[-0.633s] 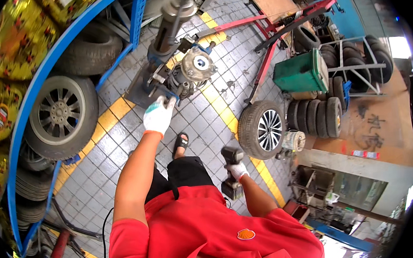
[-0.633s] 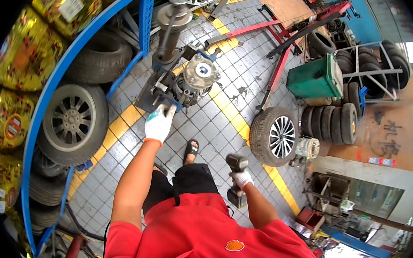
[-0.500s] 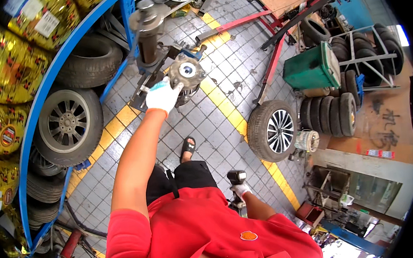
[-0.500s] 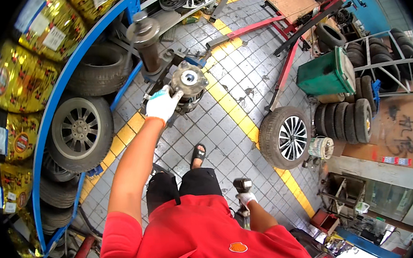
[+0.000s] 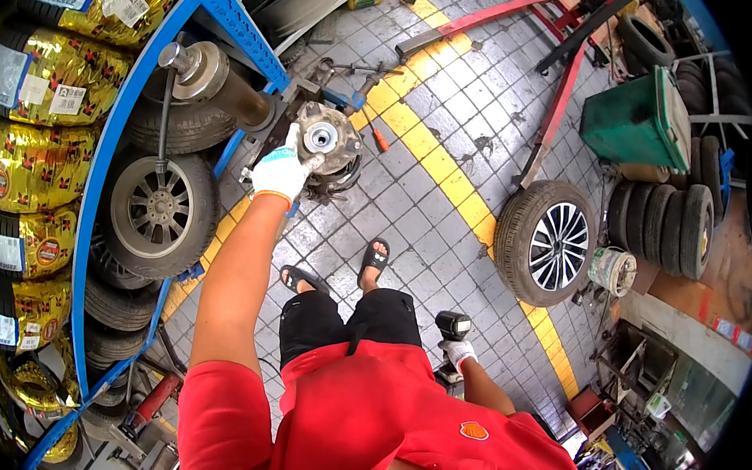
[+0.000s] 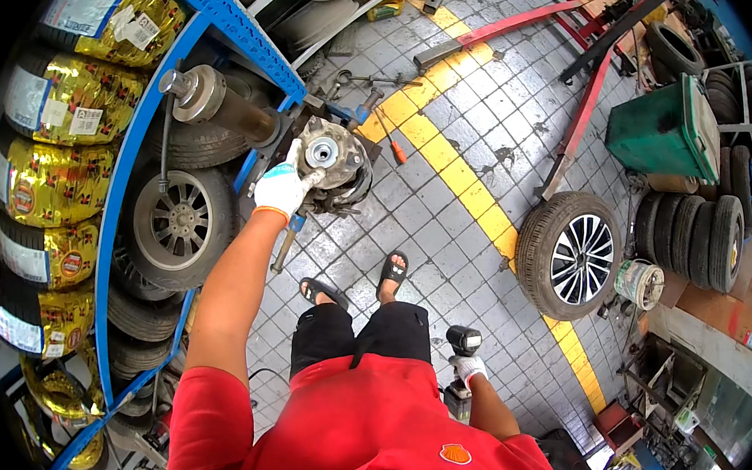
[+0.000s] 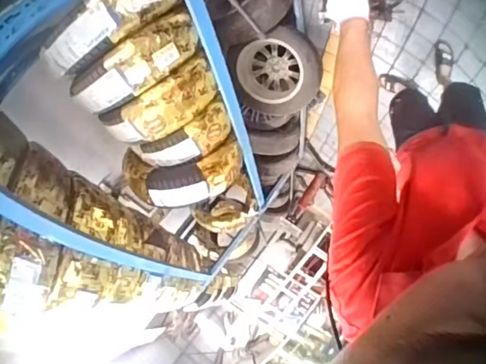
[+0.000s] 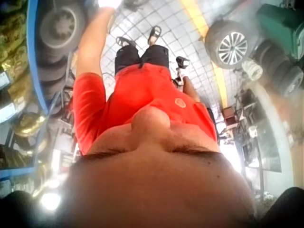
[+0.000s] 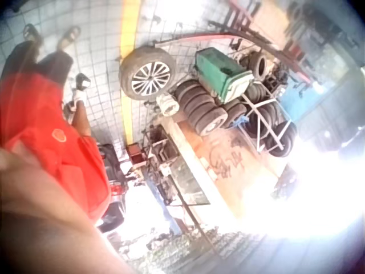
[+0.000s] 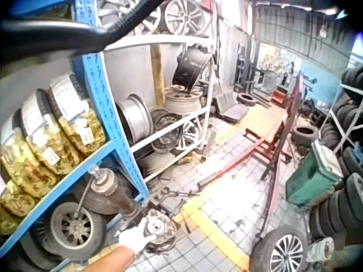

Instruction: The person uses a power impact wrench to remove bolts from a car suspension assembly clamped in a blue stand. They then use a hammer to separate components and continue disassembling the assembly by hand and with the wrench.

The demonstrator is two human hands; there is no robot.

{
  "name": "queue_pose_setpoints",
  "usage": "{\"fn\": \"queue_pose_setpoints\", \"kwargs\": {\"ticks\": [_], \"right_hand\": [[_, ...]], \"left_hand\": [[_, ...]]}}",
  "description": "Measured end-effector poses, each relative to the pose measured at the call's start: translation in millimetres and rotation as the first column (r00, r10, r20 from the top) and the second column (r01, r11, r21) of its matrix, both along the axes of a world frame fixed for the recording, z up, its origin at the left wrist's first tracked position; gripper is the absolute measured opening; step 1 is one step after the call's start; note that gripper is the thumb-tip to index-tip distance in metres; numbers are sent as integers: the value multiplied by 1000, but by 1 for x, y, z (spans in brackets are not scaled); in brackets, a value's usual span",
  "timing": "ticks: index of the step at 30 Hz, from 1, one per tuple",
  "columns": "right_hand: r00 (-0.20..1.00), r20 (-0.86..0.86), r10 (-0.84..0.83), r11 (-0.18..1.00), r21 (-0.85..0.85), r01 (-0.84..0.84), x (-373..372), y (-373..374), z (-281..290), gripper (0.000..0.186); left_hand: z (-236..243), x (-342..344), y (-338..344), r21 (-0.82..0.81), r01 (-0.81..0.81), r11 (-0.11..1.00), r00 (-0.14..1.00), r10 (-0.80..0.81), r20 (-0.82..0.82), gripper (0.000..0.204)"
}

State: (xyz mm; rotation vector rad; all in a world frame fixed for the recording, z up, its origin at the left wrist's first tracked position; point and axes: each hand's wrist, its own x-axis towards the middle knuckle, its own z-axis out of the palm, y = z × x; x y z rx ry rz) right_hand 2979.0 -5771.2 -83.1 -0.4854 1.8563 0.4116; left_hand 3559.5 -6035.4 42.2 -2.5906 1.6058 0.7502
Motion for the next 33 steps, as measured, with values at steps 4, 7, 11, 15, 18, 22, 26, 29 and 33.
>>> {"fn": "queue_pose_setpoints", "kwargs": {"ticks": [4, 7, 11, 15, 18, 22, 26, 29, 33], "right_hand": [[993, 64, 100, 988, -123, -92, 7, -41, -15, 18], [978, 60, 197, 948, -265, -175, 20, -69, -20, 28], [946, 137, 294, 922, -301, -243, 59, -130, 8, 43], [880, 161, 447, 746, -610, -267, 129, -195, 61, 49], [848, 322, 422, 685, -725, -65, 201, -246, 75, 48], [864, 349, 362, 613, -788, 61, 311, -314, 84, 44], [802, 475, 363, 497, -826, 265, 400, -359, 93, 47], [834, 187, 519, 451, -889, -81, 407, -364, 89, 40], [709, 39, 705, 390, -856, -340, 408, -369, 111, 39]], "left_hand": [[-17, 0, 6, -17, 9, 1000, 1000, -9, 12, 93], [-28, 2, 10, -24, -13, 1000, 1000, 13, -22, 95], [-34, 5, 12, -8, -18, 1000, 998, 17, -55, 96], [-11, -2, 2, 159, -9, 987, 998, 19, -61, 96], [-22, 6, 11, 108, 17, 994, 999, -14, -30, 96], [-11, 5, 8, 126, 29, 992, 998, -21, -60, 95], [-19, 12, 12, 115, 43, 992, 998, -38, -44, 95], [-21, 12, 13, 121, 28, 992, 996, -18, -82, 95], [-22, 13, 21, 105, 23, 994, 987, -6, -159, 95]]}}
